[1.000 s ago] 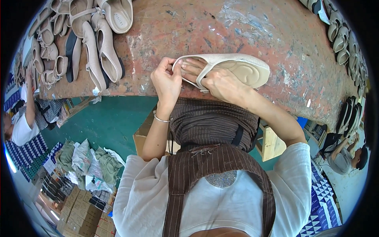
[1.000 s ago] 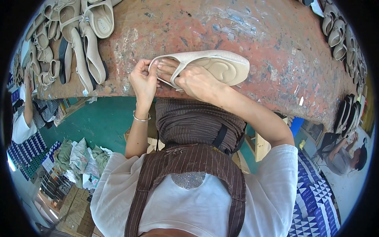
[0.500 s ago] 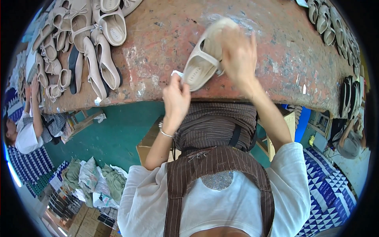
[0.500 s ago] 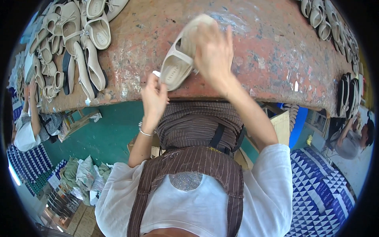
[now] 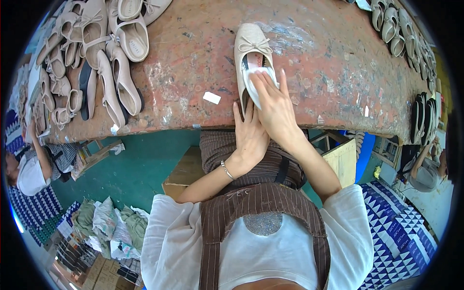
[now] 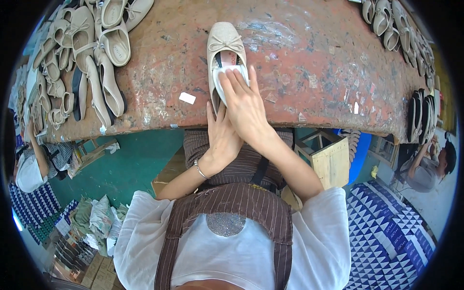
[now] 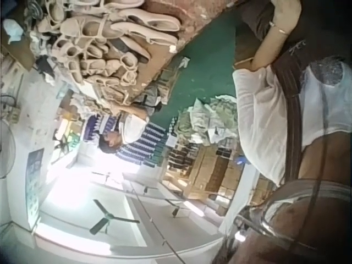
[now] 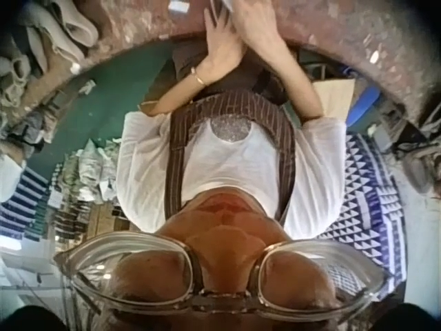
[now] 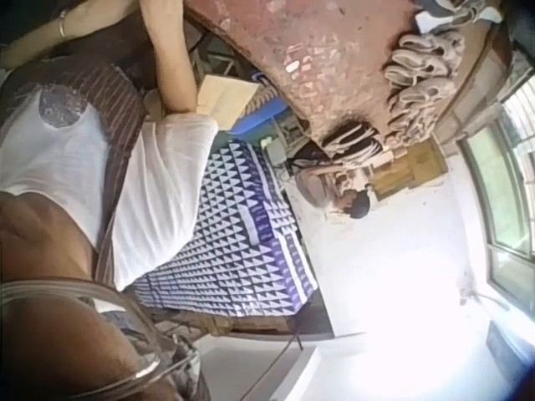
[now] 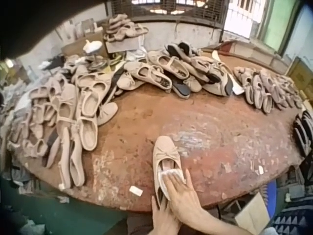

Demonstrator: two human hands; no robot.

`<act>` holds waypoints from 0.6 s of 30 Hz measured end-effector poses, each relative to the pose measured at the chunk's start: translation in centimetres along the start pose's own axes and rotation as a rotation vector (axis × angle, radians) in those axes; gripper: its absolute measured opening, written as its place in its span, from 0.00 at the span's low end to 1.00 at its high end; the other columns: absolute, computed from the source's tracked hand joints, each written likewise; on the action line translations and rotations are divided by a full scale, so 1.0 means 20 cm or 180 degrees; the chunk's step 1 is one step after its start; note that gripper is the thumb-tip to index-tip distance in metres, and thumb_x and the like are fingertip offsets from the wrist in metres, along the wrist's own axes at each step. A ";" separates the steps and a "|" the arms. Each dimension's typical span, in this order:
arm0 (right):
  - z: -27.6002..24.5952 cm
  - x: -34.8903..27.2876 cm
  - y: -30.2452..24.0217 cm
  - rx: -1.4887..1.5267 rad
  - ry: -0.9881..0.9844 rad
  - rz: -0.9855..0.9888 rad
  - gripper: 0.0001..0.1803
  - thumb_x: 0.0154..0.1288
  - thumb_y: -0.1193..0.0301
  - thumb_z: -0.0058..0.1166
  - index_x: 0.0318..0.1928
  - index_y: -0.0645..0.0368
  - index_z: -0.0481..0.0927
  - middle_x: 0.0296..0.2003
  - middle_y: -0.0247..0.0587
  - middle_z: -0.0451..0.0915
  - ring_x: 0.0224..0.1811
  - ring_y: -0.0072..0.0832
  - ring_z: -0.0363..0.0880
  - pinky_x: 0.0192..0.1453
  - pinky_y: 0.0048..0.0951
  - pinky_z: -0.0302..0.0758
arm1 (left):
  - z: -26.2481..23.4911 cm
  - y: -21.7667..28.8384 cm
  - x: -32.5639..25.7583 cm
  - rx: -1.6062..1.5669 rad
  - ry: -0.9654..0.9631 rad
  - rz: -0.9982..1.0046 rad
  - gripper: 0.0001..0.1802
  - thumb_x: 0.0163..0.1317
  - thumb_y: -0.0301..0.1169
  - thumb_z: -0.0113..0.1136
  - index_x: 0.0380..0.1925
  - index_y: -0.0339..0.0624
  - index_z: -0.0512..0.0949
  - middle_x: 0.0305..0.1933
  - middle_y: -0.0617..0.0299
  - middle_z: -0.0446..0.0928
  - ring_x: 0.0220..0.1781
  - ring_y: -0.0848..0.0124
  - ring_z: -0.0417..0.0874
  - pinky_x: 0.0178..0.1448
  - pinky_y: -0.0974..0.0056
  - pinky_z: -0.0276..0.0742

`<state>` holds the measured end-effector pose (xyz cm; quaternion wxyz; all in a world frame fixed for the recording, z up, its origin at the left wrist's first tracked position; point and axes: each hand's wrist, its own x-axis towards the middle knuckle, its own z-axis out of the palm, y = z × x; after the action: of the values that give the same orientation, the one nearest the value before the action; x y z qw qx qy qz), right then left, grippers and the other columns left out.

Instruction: The person inserts a white insole into a beige shoe by hand, presses it down, and sets it aside before repeating the process with another shoe.

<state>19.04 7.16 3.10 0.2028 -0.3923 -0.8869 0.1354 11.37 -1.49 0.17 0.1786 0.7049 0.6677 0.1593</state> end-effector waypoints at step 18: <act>0.10 0.17 0.03 -0.0906 0.0070 0.0222 0.28 0.56 0.81 0.47 0.58 0.85 0.67 0.52 0.71 0.75 0.62 0.52 0.75 0.76 0.54 0.56 | 0.07 -0.05 0.00 0.0016 0.0329 0.0204 0.27 0.59 0.30 0.54 0.59 0.29 0.74 0.63 0.43 0.69 0.72 0.46 0.62 0.75 0.34 0.52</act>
<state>16.37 9.93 1.97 0.1499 -0.4492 -0.8807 0.0109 11.13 -1.59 -1.44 0.1369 0.7172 0.6535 0.1996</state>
